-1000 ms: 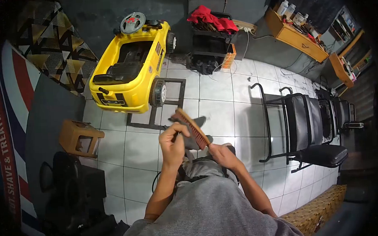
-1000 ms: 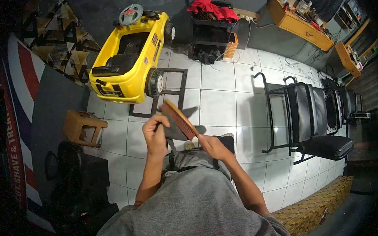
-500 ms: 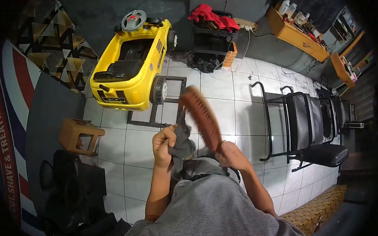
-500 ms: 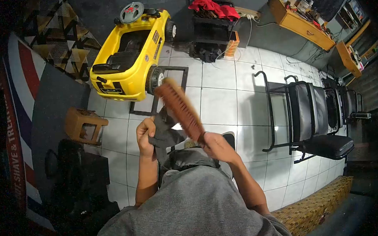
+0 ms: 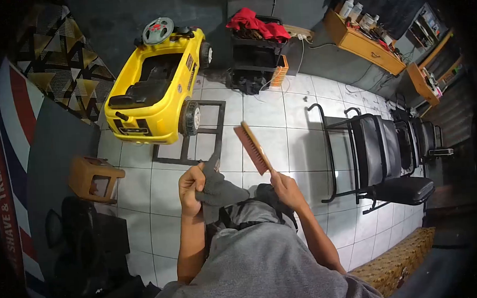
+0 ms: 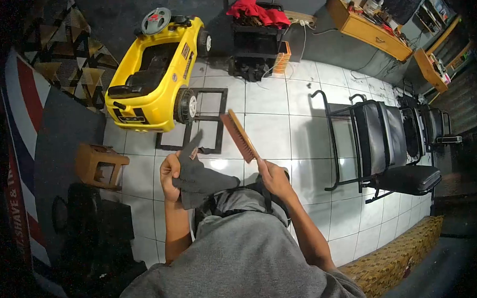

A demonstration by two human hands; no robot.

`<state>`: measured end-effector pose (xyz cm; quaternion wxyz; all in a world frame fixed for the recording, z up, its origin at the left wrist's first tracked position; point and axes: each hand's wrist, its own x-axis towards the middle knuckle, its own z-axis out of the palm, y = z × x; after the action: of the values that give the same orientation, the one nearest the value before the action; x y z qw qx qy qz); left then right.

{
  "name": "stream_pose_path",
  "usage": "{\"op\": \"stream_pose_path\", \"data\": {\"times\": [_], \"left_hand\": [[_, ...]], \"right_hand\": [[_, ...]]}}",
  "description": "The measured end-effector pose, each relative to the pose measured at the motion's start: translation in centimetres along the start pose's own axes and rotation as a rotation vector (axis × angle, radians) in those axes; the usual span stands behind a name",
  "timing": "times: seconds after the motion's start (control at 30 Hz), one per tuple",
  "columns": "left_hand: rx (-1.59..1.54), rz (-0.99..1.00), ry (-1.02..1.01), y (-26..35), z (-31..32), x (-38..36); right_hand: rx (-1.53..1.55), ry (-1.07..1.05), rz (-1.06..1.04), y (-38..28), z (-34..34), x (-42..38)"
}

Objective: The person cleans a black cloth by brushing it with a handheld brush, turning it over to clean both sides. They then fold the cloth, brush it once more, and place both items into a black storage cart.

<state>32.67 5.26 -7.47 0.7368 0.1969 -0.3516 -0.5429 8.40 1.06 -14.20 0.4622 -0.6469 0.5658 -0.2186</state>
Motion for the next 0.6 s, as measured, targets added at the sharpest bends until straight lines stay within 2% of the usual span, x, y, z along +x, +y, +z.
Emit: {"op": "stream_pose_path", "data": {"times": [0.03, 0.07, 0.13, 0.2, 0.27, 0.3, 0.33, 0.4, 0.43, 0.47, 0.53, 0.57, 0.6], "left_hand": [[-0.013, -0.034, 0.07, 0.3, 0.5, 0.1], [-0.032, -0.065, 0.136, 0.4, 1.0, 0.4], [0.058, -0.063, 0.147, 0.5, 2.2, 0.8], [0.151, -0.048, 0.15, 0.0, 2.6, 1.6], [0.414, 0.077, 0.044, -0.5, 2.5, 1.7], [0.39, 0.101, 0.003, 0.2, 3.4, 2.1], [0.385, 0.103, 0.001, 0.2, 3.2, 2.1], [0.51, 0.114, 0.052, 0.5, 2.5, 1.8], [0.452, 0.126, 0.074, 0.4, 2.8, 1.9], [0.451, 0.134, 0.074, 0.3, 2.9, 1.8], [0.295, 0.017, 0.076, 0.4, 3.0, 1.4], [0.33, -0.009, 0.069, 0.1, 2.7, 1.2], [0.33, -0.012, 0.072, -0.1, 2.6, 1.2]], "right_hand": [[0.193, -0.054, 0.09, -2.5, -0.7, -0.8], [0.188, -0.05, 0.084, -3.6, -0.9, -1.4], [-0.115, -0.166, -0.254, -4.7, -1.6, -1.9], [0.107, -0.338, -0.455, -3.8, -0.8, -1.9], [0.418, -0.459, -0.166, -3.4, 0.7, -1.9], [0.359, -0.408, -0.049, -0.6, 2.0, -1.0], [0.355, -0.403, -0.05, 2.2, 2.8, -0.2], [-0.159, -0.184, -0.159, 5.4, 3.2, 0.5], [-0.307, -0.077, -0.012, 5.8, 3.1, 0.0], [-0.311, -0.076, -0.019, 5.9, 2.7, 0.3], [-0.303, -0.03, 0.088, 6.4, 1.9, 0.1], [-0.247, 0.105, -0.078, 6.0, 1.7, -0.3], [-0.247, 0.102, -0.075, 4.2, 1.0, -0.5]]}}
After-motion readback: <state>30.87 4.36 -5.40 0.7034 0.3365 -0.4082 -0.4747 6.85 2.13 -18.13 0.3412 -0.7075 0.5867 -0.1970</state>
